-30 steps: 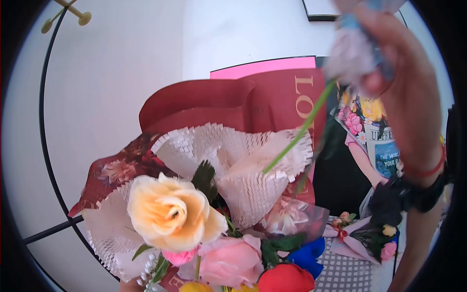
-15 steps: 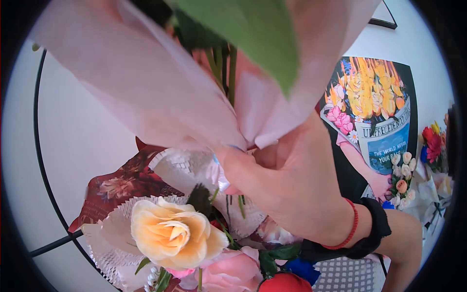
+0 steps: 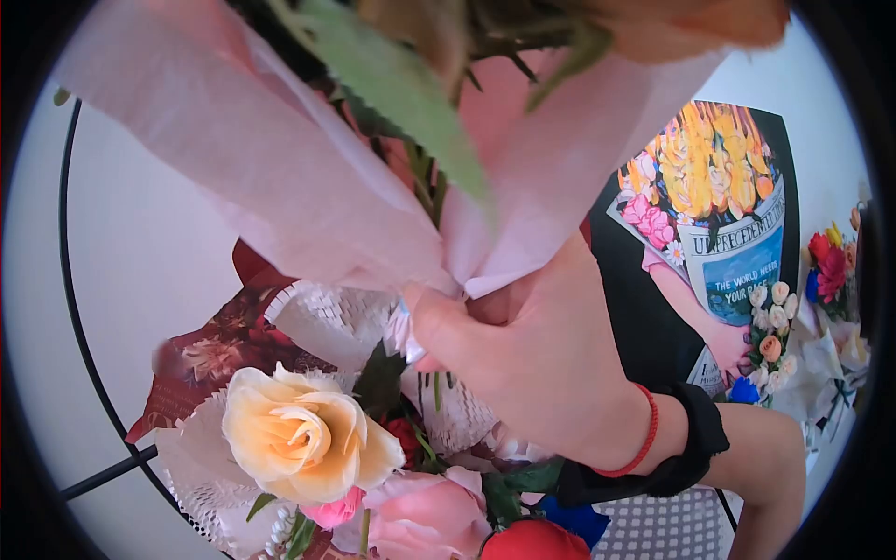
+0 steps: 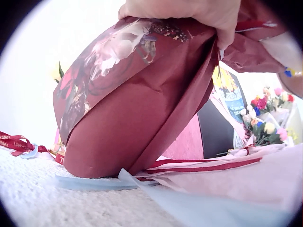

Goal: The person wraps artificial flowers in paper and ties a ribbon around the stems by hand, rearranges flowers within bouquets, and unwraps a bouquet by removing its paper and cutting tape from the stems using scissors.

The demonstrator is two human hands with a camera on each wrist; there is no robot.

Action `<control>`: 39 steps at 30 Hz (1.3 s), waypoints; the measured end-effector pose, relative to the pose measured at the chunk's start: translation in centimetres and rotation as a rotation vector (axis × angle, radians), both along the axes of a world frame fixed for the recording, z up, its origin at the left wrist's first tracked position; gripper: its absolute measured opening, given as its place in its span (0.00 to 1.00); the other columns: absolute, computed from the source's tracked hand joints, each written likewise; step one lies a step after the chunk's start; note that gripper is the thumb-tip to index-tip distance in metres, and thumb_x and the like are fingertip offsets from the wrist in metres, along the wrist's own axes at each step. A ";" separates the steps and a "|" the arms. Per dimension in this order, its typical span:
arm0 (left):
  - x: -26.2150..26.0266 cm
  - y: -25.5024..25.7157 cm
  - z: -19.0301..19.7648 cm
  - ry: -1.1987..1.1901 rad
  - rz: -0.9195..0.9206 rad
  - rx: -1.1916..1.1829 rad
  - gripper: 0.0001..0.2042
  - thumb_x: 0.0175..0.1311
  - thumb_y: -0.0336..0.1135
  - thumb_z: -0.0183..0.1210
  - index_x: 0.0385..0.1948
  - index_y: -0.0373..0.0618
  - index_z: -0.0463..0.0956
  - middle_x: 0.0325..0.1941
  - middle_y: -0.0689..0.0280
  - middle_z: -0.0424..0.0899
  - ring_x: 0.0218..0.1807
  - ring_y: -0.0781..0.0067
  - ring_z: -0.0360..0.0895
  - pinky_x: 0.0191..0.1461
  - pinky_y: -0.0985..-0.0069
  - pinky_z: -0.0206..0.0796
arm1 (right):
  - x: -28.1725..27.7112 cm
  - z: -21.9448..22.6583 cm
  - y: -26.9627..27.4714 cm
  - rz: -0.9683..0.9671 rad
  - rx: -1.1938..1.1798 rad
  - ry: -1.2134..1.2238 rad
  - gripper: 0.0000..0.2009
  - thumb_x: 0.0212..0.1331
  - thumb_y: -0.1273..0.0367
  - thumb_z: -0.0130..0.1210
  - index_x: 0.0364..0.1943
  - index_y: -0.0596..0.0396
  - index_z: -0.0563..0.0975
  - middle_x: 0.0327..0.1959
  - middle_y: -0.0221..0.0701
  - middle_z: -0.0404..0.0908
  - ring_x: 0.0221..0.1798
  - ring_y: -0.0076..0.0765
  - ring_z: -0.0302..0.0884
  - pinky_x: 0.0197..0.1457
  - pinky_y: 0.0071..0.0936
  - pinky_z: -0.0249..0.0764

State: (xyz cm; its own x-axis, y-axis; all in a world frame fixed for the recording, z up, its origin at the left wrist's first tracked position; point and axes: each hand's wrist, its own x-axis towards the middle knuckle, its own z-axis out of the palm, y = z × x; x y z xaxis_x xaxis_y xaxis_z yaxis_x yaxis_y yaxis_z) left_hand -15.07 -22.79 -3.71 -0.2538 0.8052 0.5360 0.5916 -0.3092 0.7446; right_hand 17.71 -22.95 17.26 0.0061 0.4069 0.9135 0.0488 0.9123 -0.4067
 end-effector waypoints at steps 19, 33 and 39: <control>0.6 -0.9 -0.3 0.023 0.021 -0.067 0.16 0.57 0.41 0.54 0.42 0.41 0.74 0.41 0.57 0.79 0.42 0.66 0.74 0.46 0.71 0.64 | 0.1 -0.7 1.4 -0.036 0.005 0.072 0.20 0.46 0.80 0.50 0.46 0.60 0.60 0.35 0.33 0.70 0.21 0.20 0.71 0.18 0.16 0.67; 1.1 -1.4 -0.3 0.044 0.021 -0.104 0.16 0.57 0.41 0.53 0.43 0.42 0.74 0.41 0.57 0.79 0.42 0.66 0.74 0.46 0.71 0.64 | -3.0 0.5 0.0 -0.220 -0.046 -0.142 0.16 0.49 0.74 0.49 0.38 0.66 0.56 0.31 0.55 0.72 0.35 0.59 0.73 0.37 0.45 0.68; 1.4 -1.4 0.1 0.047 0.018 -0.115 0.16 0.58 0.41 0.53 0.43 0.42 0.74 0.41 0.57 0.79 0.42 0.65 0.74 0.46 0.71 0.63 | -2.7 -0.8 0.8 -0.056 -0.157 -0.039 0.16 0.50 0.72 0.51 0.38 0.64 0.58 0.32 0.53 0.73 0.37 0.59 0.73 0.39 0.44 0.68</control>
